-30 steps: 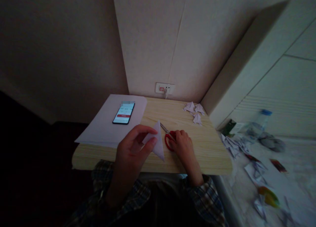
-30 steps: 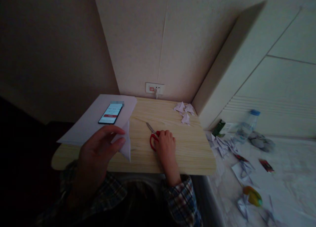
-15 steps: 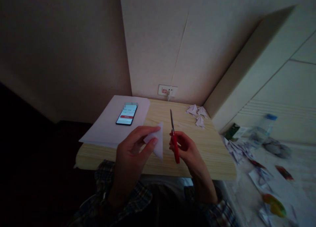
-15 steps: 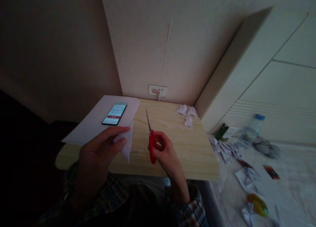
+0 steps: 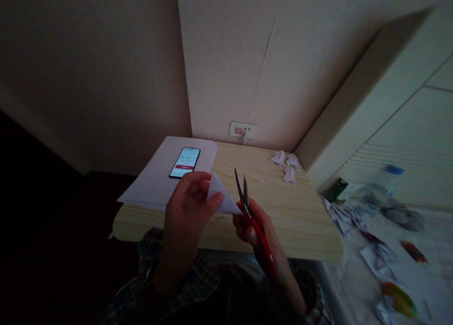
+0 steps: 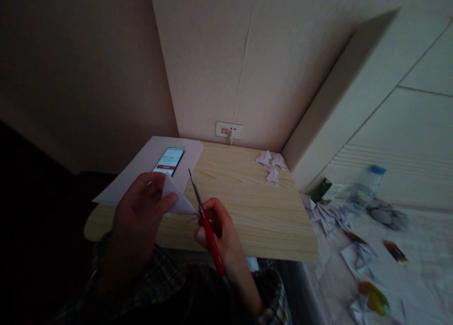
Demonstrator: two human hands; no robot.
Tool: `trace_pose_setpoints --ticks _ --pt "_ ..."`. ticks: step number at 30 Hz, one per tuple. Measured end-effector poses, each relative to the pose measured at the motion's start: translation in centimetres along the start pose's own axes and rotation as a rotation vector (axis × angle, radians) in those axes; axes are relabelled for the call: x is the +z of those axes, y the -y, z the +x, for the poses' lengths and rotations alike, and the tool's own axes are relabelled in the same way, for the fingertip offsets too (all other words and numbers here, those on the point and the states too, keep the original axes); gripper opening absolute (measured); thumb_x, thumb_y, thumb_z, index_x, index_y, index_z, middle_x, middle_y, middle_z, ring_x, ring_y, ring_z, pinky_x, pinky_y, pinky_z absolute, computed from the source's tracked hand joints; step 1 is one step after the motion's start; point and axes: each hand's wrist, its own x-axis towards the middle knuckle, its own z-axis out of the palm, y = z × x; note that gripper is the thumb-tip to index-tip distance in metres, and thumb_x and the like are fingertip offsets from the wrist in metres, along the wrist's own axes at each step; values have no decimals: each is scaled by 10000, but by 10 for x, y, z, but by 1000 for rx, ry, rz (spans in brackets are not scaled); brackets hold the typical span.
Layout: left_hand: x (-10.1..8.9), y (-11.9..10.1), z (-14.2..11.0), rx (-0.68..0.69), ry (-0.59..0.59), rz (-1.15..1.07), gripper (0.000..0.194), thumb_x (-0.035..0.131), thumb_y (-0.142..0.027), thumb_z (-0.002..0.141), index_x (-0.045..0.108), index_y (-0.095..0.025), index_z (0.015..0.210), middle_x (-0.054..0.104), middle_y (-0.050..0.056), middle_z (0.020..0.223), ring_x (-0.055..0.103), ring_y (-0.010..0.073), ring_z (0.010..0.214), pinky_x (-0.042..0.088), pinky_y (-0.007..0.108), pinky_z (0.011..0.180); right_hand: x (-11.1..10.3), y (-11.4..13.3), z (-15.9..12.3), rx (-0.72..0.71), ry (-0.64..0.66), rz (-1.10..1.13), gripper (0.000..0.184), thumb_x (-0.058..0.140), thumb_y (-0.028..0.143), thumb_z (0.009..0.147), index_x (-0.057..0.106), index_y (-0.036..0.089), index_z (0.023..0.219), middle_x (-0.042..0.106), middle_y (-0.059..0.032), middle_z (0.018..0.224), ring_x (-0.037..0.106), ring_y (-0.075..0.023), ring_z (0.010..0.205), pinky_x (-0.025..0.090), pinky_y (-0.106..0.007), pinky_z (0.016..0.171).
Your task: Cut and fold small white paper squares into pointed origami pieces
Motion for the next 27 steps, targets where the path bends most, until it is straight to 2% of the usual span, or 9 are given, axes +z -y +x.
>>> trace_pose_setpoints --ticks 4,7,14,18,27 --pt "0 -2 1 16 24 47 250 745 -84 724 638 -225 901 685 -49 714 651 123 669 521 213 633 -3 7 -6 23 97 -28 557 673 763 753 559 238 901 474 26 757 385 -133 623 328 -259 544" --pt "1 -4 2 -18 51 36 262 746 -79 704 607 -229 868 641 -67 687 600 104 623 487 196 595 -5 14 -11 60 115 -62 505 646 733 801 569 243 894 489 15 765 410 -158 655 353 -281 581" --pt "1 -5 1 -81 87 12 283 744 -82 691 545 -227 830 598 -79 667 562 90 614 456 185 591 -9 28 -12 119 101 -191 580 651 790 756 554 224 836 458 43 718 378 -132 621 315 -271 576" --pt "1 -3 1 -120 83 -20 274 742 -91 696 544 -226 830 603 -77 671 567 91 622 462 182 595 -6 35 -13 172 96 -246 632 661 848 681 556 237 803 462 38 722 377 -137 616 307 -278 559" --pt "-4 -2 5 -192 158 22 298 770 -118 679 521 -222 806 612 -70 680 595 101 623 458 183 562 -5 35 -10 190 73 -290 685 654 895 618 552 235 771 464 53 652 377 -124 564 293 -286 528"
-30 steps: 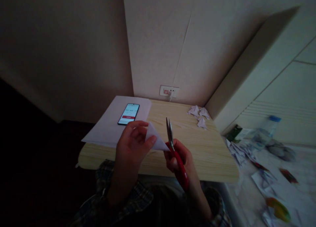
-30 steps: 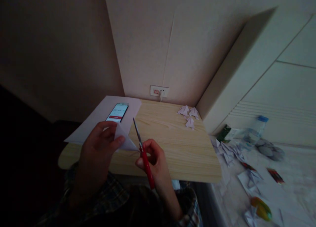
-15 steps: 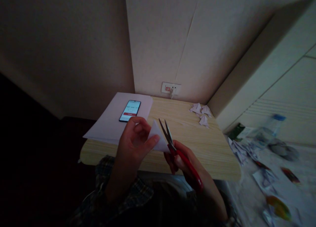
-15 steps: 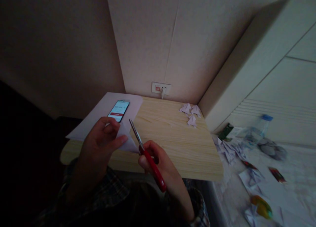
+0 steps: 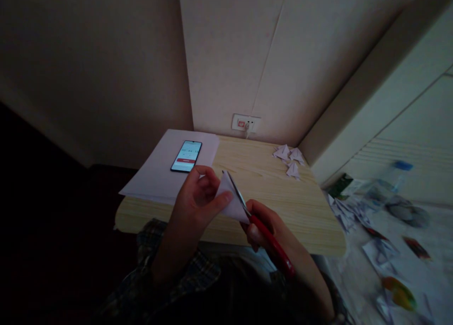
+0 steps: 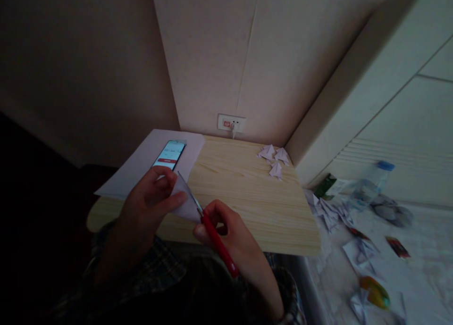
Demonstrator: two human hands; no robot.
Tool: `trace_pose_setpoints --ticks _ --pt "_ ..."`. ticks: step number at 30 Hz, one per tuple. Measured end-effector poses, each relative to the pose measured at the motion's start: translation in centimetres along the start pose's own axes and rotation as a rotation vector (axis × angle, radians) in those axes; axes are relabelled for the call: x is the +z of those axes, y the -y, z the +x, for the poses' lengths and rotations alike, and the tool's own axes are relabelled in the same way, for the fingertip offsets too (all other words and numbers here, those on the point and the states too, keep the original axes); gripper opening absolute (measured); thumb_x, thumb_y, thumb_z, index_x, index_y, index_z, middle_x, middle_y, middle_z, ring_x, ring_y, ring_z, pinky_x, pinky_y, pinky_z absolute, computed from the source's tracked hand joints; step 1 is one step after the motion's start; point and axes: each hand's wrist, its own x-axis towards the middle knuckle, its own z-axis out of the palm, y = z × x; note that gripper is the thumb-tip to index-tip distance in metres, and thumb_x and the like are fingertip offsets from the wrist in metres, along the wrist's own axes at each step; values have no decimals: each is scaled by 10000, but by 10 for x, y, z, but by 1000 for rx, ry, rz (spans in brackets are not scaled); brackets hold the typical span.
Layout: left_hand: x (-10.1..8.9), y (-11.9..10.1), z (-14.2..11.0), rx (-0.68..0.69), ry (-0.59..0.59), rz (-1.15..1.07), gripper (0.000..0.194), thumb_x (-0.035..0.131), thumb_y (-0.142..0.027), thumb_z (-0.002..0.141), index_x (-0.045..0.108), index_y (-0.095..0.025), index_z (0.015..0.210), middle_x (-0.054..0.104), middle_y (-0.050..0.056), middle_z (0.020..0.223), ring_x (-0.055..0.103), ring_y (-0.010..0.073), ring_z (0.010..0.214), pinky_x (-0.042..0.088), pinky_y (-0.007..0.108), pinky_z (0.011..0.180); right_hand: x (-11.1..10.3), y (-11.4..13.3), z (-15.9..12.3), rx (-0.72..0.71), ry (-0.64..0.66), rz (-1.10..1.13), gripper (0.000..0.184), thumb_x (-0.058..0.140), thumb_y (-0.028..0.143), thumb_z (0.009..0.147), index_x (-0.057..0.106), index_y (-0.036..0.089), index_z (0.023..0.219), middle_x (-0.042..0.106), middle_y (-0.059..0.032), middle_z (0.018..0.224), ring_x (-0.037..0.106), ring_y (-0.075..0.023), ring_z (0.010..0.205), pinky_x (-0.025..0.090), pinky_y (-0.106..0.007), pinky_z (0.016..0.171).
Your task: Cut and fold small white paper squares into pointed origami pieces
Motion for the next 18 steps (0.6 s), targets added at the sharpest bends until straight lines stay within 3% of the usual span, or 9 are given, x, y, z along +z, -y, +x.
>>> trace_pose_setpoints --ticks 9,18 --pt "4 -2 -2 -3 -32 -18 284 755 -97 682 523 -218 793 593 -75 678 574 87 610 444 173 567 1 7 -4 1 -20 -37 634 650 850 689 534 230 745 444 62 618 362 -117 547 287 -280 512" --pt "3 -1 -2 15 -15 -25 272 754 -103 699 529 -219 799 567 -87 675 561 77 604 443 163 567 2 -1 -1 10 4 -16 661 623 886 660 512 238 726 423 65 609 377 -112 507 297 -273 456"
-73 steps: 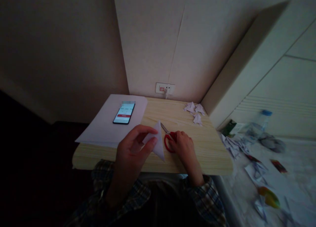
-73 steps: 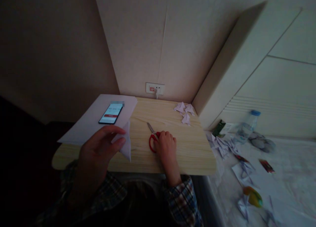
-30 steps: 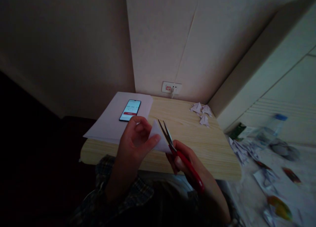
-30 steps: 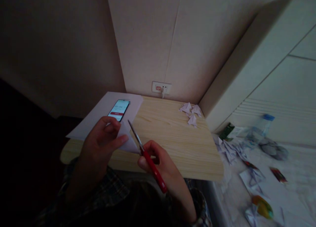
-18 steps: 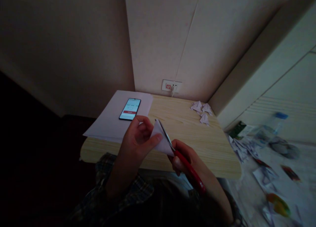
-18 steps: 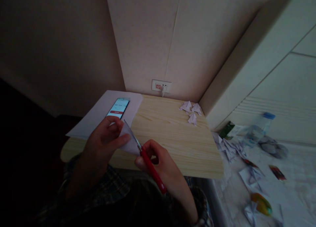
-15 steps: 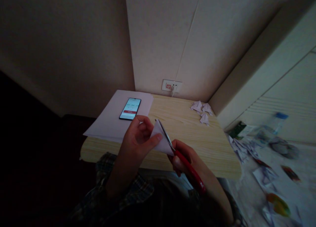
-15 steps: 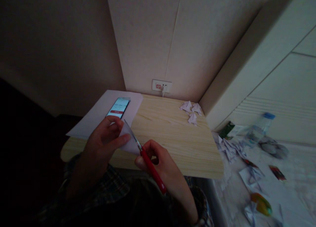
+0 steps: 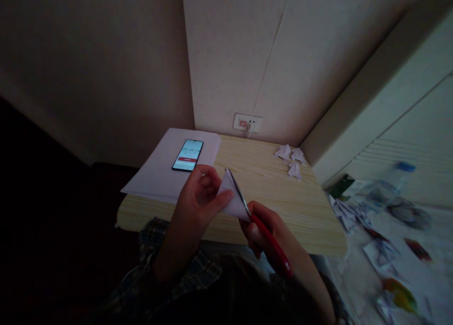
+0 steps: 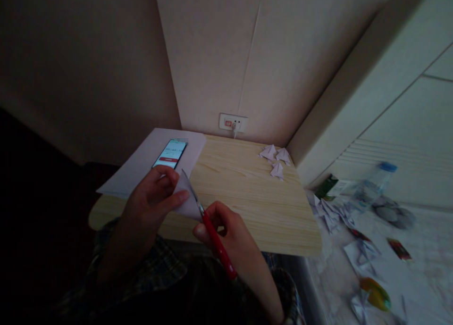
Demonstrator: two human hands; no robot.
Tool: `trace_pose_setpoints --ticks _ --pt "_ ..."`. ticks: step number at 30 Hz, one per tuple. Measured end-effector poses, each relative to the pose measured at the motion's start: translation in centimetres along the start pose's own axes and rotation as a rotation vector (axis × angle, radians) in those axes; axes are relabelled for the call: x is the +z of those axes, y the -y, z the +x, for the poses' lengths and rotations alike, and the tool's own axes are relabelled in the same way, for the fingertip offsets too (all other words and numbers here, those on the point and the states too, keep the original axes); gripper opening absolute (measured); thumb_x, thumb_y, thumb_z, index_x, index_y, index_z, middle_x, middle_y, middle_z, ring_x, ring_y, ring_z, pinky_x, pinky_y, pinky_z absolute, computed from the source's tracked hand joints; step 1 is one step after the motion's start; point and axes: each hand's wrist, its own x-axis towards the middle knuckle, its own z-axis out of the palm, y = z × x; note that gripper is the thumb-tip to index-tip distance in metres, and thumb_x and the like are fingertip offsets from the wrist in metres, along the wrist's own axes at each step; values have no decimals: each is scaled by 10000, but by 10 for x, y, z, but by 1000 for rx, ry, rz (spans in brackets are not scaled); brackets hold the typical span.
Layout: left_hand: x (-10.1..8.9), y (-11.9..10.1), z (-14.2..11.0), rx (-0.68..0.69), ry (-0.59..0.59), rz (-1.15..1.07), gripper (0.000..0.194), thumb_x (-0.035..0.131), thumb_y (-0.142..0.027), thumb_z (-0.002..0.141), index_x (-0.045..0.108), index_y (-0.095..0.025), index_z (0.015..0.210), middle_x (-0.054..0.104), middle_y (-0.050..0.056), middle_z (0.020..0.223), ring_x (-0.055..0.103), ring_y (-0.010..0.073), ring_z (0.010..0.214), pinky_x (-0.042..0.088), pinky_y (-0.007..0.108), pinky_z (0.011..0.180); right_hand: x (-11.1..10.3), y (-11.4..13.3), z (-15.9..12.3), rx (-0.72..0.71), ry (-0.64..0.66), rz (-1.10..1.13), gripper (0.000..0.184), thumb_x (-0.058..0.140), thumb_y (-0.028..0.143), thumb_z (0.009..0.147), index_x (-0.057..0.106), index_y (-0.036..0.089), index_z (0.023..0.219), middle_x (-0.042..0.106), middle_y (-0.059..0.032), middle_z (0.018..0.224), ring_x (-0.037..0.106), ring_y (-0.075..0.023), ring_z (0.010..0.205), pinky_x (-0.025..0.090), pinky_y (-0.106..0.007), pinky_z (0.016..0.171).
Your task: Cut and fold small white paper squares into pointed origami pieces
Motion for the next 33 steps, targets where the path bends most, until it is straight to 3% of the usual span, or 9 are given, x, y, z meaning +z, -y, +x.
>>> trace_pose_setpoints --ticks 11,16,20,22,27,31,33 --pt "0 -1 0 -13 -27 34 268 757 -112 695 530 -217 791 559 -73 689 554 90 629 430 176 572 -1 5 -1 33 -28 -26 582 700 788 678 502 240 690 444 59 575 411 -119 509 308 -261 456" --pt "0 1 -1 -33 12 11 279 763 -108 695 527 -214 799 557 -75 691 544 86 626 426 173 579 -1 3 0 41 -45 -17 544 758 716 674 498 238 676 427 76 551 384 -93 452 286 -240 401" --pt "-1 4 2 -24 28 -22 276 762 -86 694 530 -202 789 550 -88 668 519 61 591 403 150 556 -1 -1 3 49 -97 10 628 707 820 639 478 238 676 422 95 503 354 -72 387 273 -220 356" --pt "-1 5 3 -22 25 -19 283 769 -83 691 527 -200 779 561 -91 664 536 57 595 405 141 553 -2 -5 5 25 -129 38 664 680 862 622 470 238 704 428 99 508 347 -68 380 270 -213 355" --pt "-2 5 4 -32 -17 -27 308 795 -91 675 531 -207 784 635 -72 695 618 89 643 471 165 590 -6 -15 8 -182 -170 74 597 620 825 746 468 251 806 430 82 588 358 -96 452 306 -233 419" --pt "-3 6 5 44 -78 -50 308 781 -71 666 546 -220 799 679 -75 725 638 89 658 491 163 605 -4 -20 6 -225 -128 36 713 726 860 573 517 267 909 467 53 713 396 -139 588 362 -272 534" --pt "-3 6 6 85 -114 -47 271 770 -84 691 580 -222 827 698 -69 767 652 89 702 506 162 645 -2 -22 3 -205 -59 22 698 727 850 588 530 278 938 467 44 759 395 -155 634 358 -285 569"
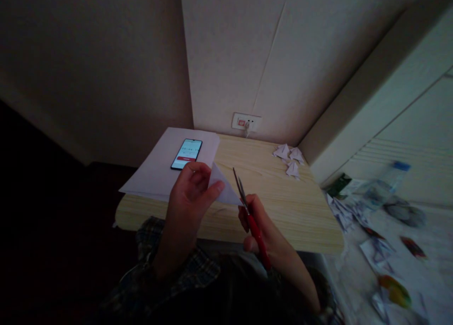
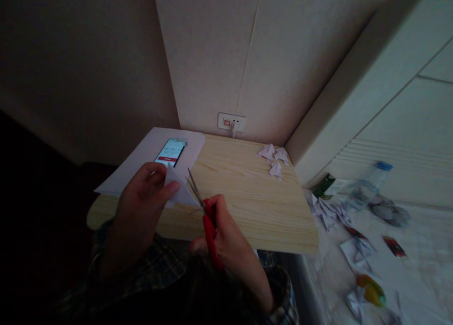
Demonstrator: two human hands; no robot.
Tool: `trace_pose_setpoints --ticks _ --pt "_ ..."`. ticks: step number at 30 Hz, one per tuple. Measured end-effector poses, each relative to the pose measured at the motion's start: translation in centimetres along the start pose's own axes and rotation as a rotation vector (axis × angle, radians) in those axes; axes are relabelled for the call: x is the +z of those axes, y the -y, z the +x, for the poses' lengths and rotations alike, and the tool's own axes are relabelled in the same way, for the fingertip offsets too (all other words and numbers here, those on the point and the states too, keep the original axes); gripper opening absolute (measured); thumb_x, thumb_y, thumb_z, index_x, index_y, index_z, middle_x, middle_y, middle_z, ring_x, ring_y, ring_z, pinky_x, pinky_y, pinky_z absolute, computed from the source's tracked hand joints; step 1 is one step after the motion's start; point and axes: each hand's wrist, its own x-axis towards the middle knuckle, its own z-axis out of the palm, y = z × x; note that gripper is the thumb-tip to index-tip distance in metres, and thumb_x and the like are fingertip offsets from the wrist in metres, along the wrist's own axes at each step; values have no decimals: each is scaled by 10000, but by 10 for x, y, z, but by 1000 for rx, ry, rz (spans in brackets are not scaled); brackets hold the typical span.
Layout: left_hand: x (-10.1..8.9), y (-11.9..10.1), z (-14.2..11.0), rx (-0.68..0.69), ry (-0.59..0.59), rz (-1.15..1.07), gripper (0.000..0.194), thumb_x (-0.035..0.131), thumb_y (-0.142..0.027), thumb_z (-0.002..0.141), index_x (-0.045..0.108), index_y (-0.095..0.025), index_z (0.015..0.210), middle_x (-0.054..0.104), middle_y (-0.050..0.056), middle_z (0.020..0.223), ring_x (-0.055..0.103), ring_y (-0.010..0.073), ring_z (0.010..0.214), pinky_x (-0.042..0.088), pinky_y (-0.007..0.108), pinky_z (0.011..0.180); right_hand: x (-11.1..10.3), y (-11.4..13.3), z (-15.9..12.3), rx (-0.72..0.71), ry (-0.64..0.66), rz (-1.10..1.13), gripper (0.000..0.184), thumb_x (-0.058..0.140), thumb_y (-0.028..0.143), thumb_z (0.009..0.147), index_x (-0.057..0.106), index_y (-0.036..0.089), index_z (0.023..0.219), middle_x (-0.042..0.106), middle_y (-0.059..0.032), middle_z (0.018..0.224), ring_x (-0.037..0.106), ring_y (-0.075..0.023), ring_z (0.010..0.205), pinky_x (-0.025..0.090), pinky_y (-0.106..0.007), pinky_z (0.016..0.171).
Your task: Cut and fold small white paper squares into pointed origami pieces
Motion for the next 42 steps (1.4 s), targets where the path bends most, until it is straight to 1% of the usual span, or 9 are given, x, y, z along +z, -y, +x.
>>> trace_pose_setpoints --ticks 3,5,11,14,16,22,28,36,42 --pt "-1 1 1 75 -60 35 197 752 -108 729 634 -215 844 717 -54 811 667 97 770 526 172 713 2 -1 -3 26 53 84 568 687 792 718 543 281 920 472 36 772 417 -164 655 364 -293 599" --pt "0 1 0 95 -65 67 152 741 -113 741 653 -209 820 719 -50 802 665 103 767 531 178 713 3 1 -1 17 25 153 488 715 710 765 566 263 895 504 30 763 453 -160 665 391 -291 621" --pt "5 1 -3 45 82 99 172 748 -54 686 672 -203 725 655 -78 657 630 88 634 509 158 601 11 21 14 -36 -269 265 357 876 405 671 621 218 837 642 28 743 572 -144 661 481 -278 634" --pt "7 1 -4 27 144 102 192 748 -37 698 678 -207 752 675 -84 675 654 76 653 506 132 599 17 30 16 -26 -334 284 345 884 261 649 593 226 833 670 45 731 603 -134 655 493 -254 613" --pt "7 1 -4 24 152 109 201 751 -34 707 680 -208 778 687 -87 695 662 65 669 506 116 613 20 32 16 -39 -359 283 352 878 210 641 575 229 819 661 65 699 599 -118 635 493 -234 605" --pt "6 3 -4 -65 250 149 156 767 -67 717 683 -195 746 693 -77 687 658 68 656 520 121 635 21 31 16 -93 -448 256 334 857 206 647 566 232 809 656 83 656 594 -98 611 485 -201 580" --pt "4 2 -8 16 139 168 156 757 -90 744 657 -208 721 670 -85 661 639 75 648 514 135 636 21 31 16 -87 -450 237 336 861 184 643 568 225 804 656 86 652 588 -88 600 475 -187 571" --pt "5 0 -10 28 83 208 145 774 -134 734 647 -203 731 674 -60 670 650 118 654 534 202 639 21 29 13 -72 -445 233 355 861 190 658 549 237 820 631 87 651 568 -93 590 455 -196 553" --pt "5 3 -9 55 43 182 169 782 -115 719 654 -210 775 694 -57 703 676 124 674 550 210 656 22 24 11 -63 -447 228 293 789 206 706 540 251 853 648 71 689 581 -104 617 450 -212 564"
